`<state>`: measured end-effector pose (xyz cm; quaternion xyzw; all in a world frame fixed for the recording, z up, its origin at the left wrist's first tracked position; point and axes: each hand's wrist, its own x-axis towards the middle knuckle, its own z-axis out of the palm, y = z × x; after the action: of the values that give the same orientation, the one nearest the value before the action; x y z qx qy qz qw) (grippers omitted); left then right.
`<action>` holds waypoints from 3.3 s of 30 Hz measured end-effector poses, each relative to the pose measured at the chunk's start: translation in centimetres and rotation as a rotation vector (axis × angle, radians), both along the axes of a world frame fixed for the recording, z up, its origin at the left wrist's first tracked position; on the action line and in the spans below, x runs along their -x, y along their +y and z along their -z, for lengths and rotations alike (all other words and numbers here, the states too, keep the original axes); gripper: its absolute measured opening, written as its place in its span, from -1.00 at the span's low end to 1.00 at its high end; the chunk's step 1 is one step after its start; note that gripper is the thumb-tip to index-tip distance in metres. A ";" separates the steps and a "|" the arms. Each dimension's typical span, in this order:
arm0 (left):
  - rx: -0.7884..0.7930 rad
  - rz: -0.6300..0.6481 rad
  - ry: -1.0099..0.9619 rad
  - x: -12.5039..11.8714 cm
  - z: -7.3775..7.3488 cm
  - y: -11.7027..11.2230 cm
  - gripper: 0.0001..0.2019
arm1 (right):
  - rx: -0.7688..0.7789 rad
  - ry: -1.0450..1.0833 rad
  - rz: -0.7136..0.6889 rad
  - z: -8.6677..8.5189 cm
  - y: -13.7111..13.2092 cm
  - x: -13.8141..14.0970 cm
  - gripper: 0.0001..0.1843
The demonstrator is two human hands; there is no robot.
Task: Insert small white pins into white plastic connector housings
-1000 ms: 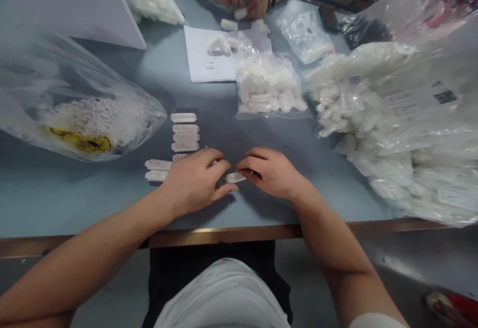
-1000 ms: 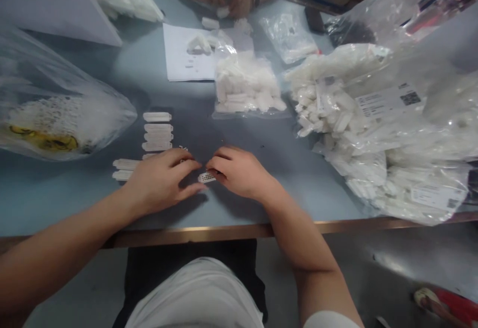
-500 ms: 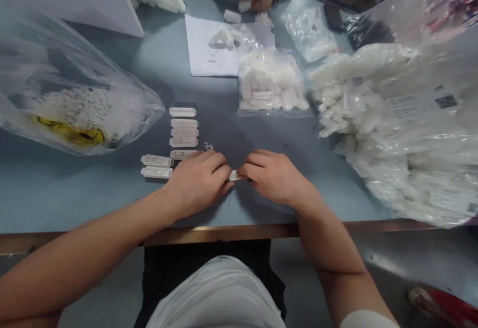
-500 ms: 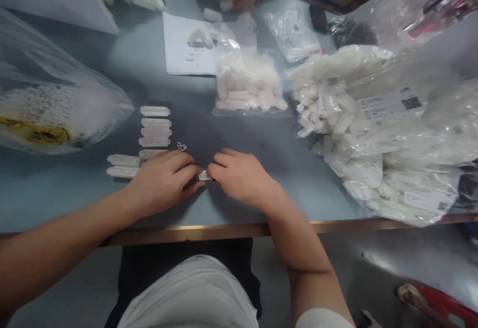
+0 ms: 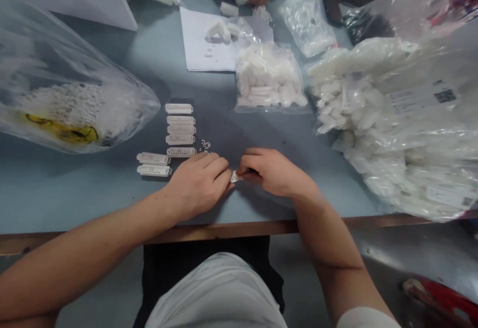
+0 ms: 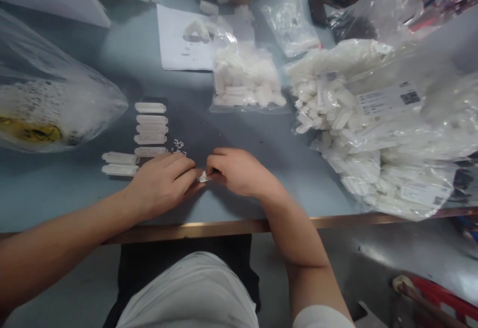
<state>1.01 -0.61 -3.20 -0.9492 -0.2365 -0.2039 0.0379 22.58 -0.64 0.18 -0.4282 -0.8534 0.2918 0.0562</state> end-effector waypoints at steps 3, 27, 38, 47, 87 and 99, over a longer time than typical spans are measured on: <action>-0.028 0.015 -0.001 -0.1 -0.2 -0.1 -0.76 | 0.096 0.101 0.005 0.2 0.5 -0.3 -0.88; 0.140 -0.112 0.042 0.1 0.6 0.3 -0.77 | -0.313 -0.087 -0.120 0.1 -0.8 -1.1 -0.72; 0.149 -0.120 0.046 0.0 0.6 0.3 -0.74 | -0.386 -0.298 -0.241 0.2 -1.5 0.3 -0.78; 0.153 -0.266 0.017 1.7 -0.7 2.0 -0.71 | -0.530 -0.146 0.108 1.6 -0.4 -0.8 -0.71; 1.192 -0.317 -0.285 0.8 -3.8 1.7 -0.72 | -0.503 0.331 0.111 1.4 -0.7 0.8 -0.76; 1.419 -0.261 -0.279 1.1 -3.9 2.2 -0.77 | -0.372 0.549 0.045 1.2 -0.8 0.9 -0.82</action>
<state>-0.09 1.63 0.67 -0.6745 -0.4255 -0.1144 -0.5923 21.64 -1.46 -1.03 -0.3346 -0.8354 0.2340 0.3679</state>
